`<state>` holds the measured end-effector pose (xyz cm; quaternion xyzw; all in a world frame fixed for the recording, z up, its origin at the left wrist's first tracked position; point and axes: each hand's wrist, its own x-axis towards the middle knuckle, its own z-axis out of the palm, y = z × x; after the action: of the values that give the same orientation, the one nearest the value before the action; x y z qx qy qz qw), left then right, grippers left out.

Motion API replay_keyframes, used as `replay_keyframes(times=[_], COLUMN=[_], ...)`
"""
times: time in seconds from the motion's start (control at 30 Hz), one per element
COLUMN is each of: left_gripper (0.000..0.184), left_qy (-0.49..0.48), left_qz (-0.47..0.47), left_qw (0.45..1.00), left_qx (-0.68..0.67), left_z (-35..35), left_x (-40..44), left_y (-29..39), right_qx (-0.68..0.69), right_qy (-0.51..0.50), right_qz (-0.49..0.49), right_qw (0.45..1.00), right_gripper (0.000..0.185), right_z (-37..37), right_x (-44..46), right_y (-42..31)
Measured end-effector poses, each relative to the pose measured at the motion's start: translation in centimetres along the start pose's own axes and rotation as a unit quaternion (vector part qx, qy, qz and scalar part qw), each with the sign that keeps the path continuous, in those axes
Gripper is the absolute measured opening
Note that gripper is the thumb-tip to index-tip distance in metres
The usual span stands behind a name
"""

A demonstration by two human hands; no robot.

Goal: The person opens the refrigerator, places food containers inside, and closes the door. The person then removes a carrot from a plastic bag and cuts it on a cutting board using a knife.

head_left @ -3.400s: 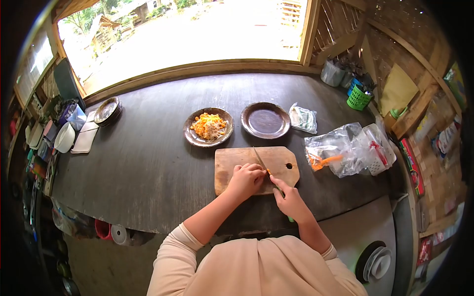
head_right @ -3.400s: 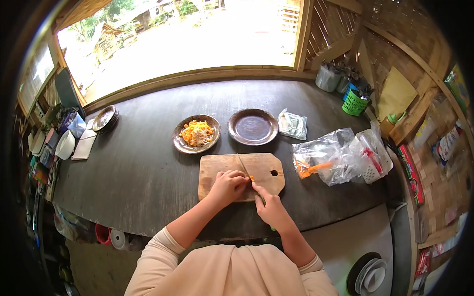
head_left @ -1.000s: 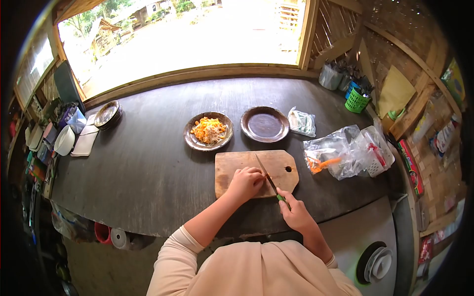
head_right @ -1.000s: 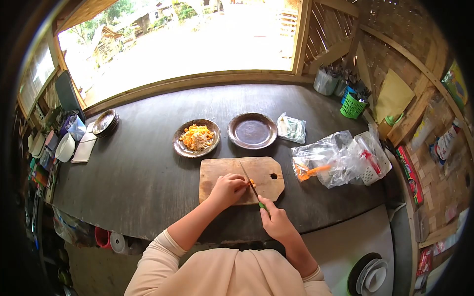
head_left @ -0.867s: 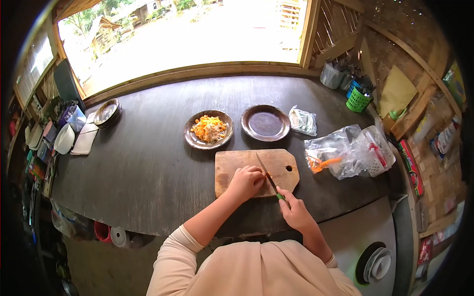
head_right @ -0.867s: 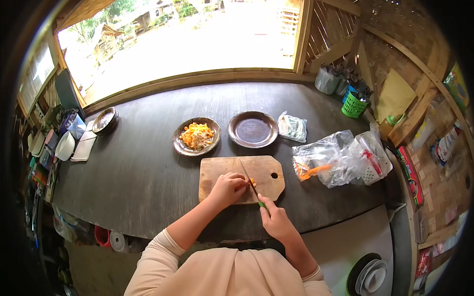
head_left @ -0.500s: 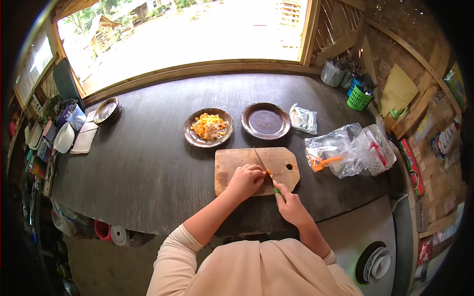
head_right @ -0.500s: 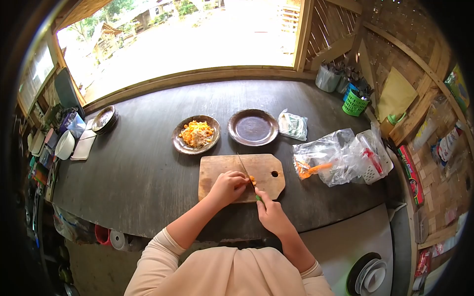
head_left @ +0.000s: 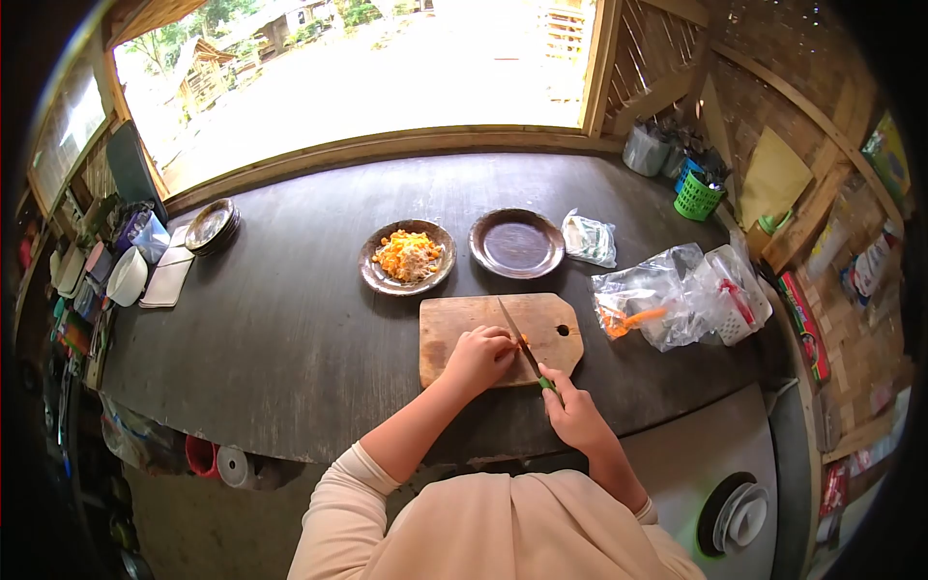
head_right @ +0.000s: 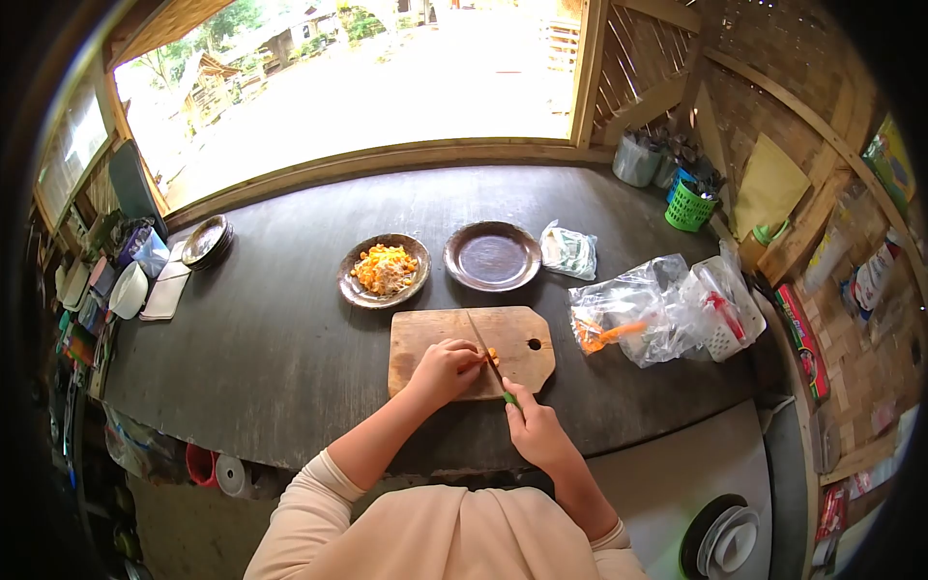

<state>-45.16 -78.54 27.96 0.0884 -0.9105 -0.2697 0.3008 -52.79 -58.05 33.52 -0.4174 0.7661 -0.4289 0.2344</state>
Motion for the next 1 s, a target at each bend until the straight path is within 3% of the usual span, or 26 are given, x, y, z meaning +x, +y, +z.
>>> replay_keyframes(times=[1.0], left_gripper=[0.012], left_qy=[0.018], left_qz=[0.006], left_qw=[1.000], left_qx=[0.004], left_z=[-0.4], left_x=[0.1], left_y=[0.7], right_qx=[0.004], right_qy=[0.011], right_qz=[-0.022], right_qw=[1.000], right_gripper=[0.036], right_z=[0.8], right_x=[1.6], right_y=[0.7])
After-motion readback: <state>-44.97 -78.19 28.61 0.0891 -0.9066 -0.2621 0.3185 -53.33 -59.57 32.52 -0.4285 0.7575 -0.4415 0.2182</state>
